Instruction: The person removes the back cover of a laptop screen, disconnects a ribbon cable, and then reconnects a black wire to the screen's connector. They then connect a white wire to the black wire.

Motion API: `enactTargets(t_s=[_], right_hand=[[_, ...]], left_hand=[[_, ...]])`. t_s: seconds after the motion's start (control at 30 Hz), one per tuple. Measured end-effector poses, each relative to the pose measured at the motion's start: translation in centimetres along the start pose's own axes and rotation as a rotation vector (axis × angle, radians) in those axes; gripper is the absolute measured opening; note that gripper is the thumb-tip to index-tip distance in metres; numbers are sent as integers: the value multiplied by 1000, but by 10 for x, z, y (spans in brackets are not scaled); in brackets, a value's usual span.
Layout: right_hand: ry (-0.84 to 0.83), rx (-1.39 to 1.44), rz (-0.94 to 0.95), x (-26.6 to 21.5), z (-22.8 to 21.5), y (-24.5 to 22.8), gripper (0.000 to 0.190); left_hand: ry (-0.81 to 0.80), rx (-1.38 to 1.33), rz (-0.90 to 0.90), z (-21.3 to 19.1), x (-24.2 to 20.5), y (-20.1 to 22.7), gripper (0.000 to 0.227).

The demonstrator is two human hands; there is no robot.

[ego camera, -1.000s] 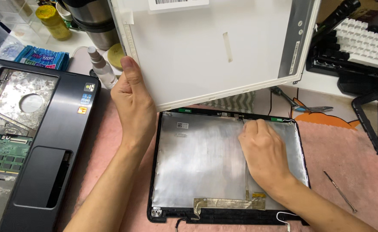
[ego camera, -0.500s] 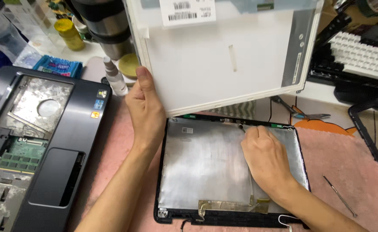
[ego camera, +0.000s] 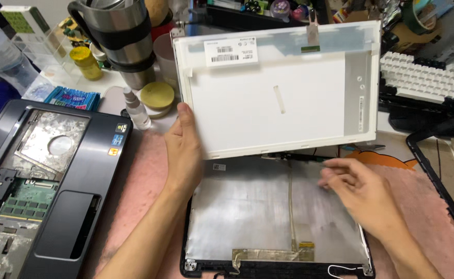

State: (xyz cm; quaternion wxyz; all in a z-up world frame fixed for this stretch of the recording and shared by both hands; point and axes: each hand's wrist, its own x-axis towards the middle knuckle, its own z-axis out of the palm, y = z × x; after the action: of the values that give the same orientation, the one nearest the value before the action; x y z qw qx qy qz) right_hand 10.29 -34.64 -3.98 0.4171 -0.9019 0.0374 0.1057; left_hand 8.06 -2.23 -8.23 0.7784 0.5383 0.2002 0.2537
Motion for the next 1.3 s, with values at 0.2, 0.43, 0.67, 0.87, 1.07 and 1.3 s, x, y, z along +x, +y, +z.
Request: enactTargets(t_s=[0.2,0.43,0.67,0.87,1.07,1.3], right_hand=[[-60,769,-183,27,-19,59,84],[-220,1083,-228,8,-2,46,70],[151,1305,10,-16,-4,2,65],[463,1398,-272,0,-80,-14,63],[695,1280,-429,17,-205,24,54],[1003,499,-931,-7,-269,24,74]], left_hand=[[-56,-56,-85,6,-6,-2,69],[-81,91,-208,20,-25,17,72],[-155,558,-249,18,-37,38,91],[-639,132,-284,-17,-28,-35,49],[-612,231,-346,8,-40,3,53],[-459,353,-266,23,-49,13,31]])
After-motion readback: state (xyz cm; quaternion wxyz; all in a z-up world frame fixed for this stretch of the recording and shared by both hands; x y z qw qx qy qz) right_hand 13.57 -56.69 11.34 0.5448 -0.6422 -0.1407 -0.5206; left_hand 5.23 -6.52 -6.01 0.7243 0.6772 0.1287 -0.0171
